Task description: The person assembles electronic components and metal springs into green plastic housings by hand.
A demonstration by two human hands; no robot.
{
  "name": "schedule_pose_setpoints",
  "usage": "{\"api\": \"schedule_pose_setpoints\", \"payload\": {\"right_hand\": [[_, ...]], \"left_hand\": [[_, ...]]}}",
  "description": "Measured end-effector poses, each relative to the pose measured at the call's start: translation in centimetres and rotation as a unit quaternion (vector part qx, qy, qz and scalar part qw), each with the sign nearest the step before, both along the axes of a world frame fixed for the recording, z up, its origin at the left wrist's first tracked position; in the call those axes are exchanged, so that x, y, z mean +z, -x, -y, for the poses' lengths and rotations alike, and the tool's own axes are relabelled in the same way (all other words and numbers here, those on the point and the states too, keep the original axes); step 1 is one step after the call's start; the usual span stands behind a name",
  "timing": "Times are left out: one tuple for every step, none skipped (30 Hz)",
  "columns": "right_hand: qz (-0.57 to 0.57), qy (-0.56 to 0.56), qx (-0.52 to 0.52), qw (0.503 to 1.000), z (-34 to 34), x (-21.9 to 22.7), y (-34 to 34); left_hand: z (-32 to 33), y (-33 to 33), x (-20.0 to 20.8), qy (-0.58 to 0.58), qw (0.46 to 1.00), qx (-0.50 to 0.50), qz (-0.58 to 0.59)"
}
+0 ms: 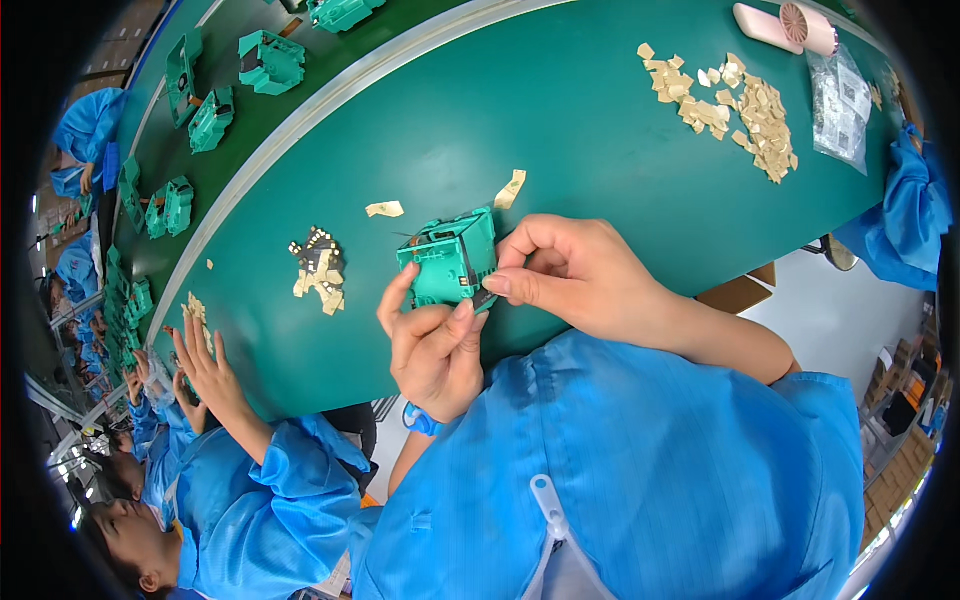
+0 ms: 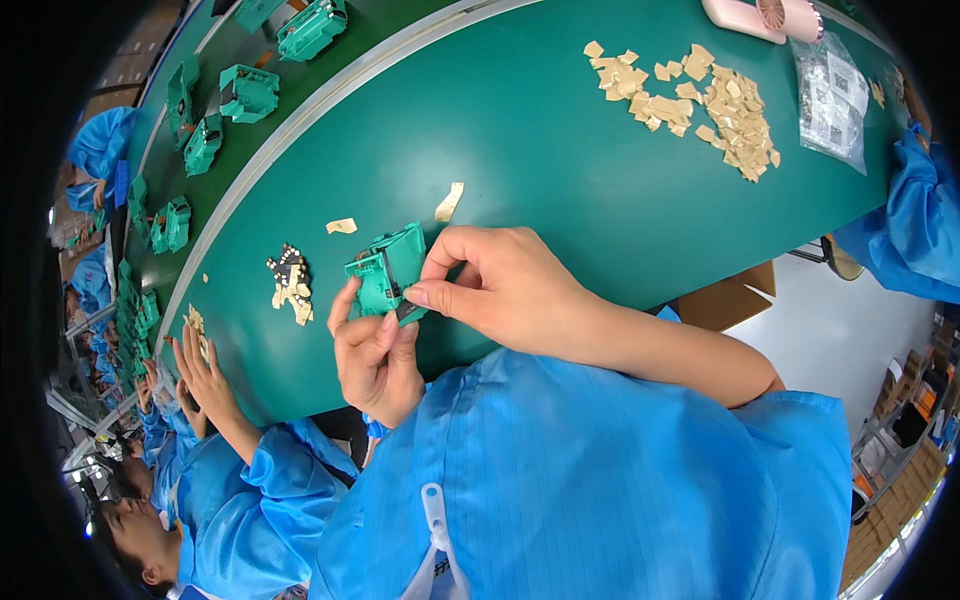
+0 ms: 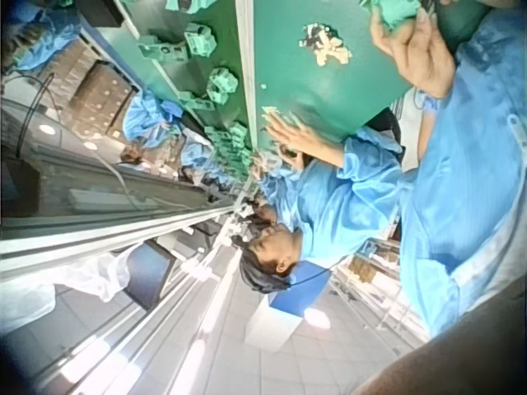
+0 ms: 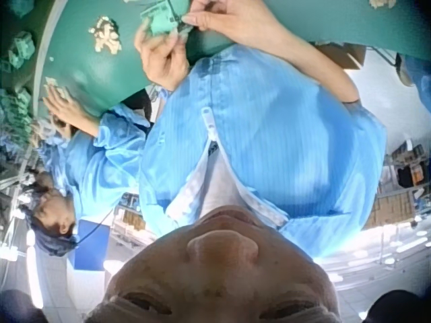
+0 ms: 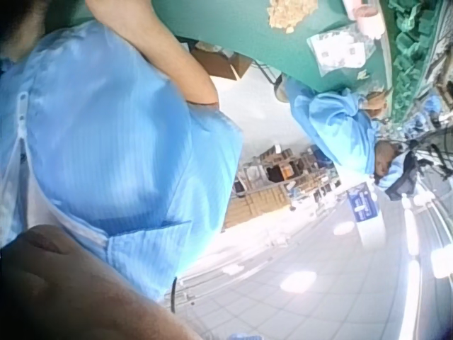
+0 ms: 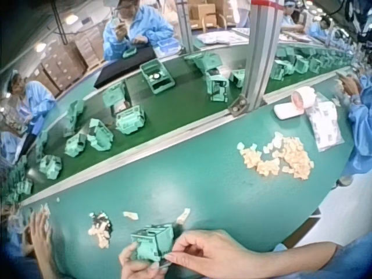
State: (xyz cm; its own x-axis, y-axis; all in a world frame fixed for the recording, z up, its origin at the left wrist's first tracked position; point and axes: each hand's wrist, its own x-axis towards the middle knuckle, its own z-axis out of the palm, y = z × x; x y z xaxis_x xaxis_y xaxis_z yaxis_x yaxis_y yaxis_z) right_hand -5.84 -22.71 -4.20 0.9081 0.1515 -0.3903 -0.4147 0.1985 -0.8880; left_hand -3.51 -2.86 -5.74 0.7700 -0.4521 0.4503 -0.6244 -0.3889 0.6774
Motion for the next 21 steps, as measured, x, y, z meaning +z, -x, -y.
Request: {"api": "schedule_pose_setpoints", "payload": {"right_hand": [[0.02, 0.013, -0.02, 1.0, -0.2, -0.2, 0.1], [0.04, 0.026, -0.037, 0.998, -0.3, -0.2, 0.0], [0.041, 0.023, -0.036, 0.998, -0.5, -0.2, -0.1], [0.046, 0.034, -0.035, 0.998, -0.5, -0.1, -0.2], [0.051, 0.046, -0.033, 0.997, -0.5, 0.0, -0.2], [0.051, 0.046, -0.033, 0.997, -0.6, 0.1, -0.3], [0.054, 0.049, -0.036, 0.997, -0.7, 0.2, -0.3], [0.058, 0.052, -0.039, 0.996, -0.9, 0.2, -0.3], [0.057, 0.052, -0.039, 0.996, -0.8, 0.5, -0.4], [0.049, 0.069, -0.018, 0.996, -0.7, 0.9, -0.5], [0.042, 0.086, 0.002, 0.995, -0.6, 1.2, -0.6], [0.041, 0.086, 0.002, 0.995, -0.7, 1.1, -0.6], [0.047, 0.085, -0.003, 0.995, -0.8, 1.0, -0.5], [0.052, 0.084, -0.008, 0.995, -0.8, 1.0, -0.5], [0.052, 0.084, -0.008, 0.995, -0.8, 1.0, -0.5], [0.06, 0.089, -0.01, 0.994, -0.9, 1.0, -0.5], [0.068, 0.093, -0.012, 0.993, -0.9, 0.9, -0.5], [0.066, 0.093, -0.013, 0.993, -0.8, 0.8, -0.5], [0.067, 0.094, -0.012, 0.993, -0.8, 0.6, -0.6], [0.072, 0.096, -0.013, 0.993, -0.8, 0.8, -0.5], [0.074, 0.097, -0.014, 0.992, -0.9, 0.9, -0.4]], "left_hand": [[0.1, -0.1, -0.1, 0.018, 1.0, 0.002, 0.004], [0.1, -0.1, -0.1, 0.014, 1.0, 0.002, 0.005], [0.1, -0.1, -0.2, 0.02, 1.0, 0.005, 0.003], [0.0, -0.1, -0.2, 0.026, 1.0, 0.008, 0.002], [0.0, 0.0, -0.2, 0.026, 1.0, 0.009, 0.001], [0.0, 0.0, -0.3, 0.033, 0.999, 0.013, -0.002], [-0.1, 0.0, -0.3, 0.04, 0.999, 0.016, -0.006], [-0.1, 0.0, -0.3, 0.04, 0.999, 0.016, -0.007], [-0.2, 0.0, -0.4, 0.044, 0.999, 0.018, -0.009], [-0.3, 0.0, -0.4, 0.047, 0.999, 0.02, -0.012], [-0.4, 0.0, -0.4, 0.047, 0.999, 0.02, -0.012], [-0.7, 0.0, -0.6, 0.054, 0.998, 0.012, -0.023], [-0.8, 0.1, -0.6, 0.061, 0.998, 0.004, -0.035], [-0.8, 0.1, -0.7, 0.061, 0.998, 0.004, -0.035], [-0.8, 0.1, -0.7, 0.064, 0.997, 0.004, -0.035], [-0.8, 0.1, -0.8, 0.066, 0.997, 0.003, -0.036], [-0.8, 0.1, -0.8, 0.067, 0.997, 0.003, -0.037], [-0.7, 0.0, -0.9, 0.067, 0.997, 0.004, -0.04], [-0.7, 0.0, -1.0, 0.067, 0.997, 0.004, -0.044], [-0.7, 0.1, -0.8, 0.068, 0.997, 0.003, -0.042], [-0.8, 0.1, -0.7, 0.07, 0.997, 0.003, -0.042]]}}
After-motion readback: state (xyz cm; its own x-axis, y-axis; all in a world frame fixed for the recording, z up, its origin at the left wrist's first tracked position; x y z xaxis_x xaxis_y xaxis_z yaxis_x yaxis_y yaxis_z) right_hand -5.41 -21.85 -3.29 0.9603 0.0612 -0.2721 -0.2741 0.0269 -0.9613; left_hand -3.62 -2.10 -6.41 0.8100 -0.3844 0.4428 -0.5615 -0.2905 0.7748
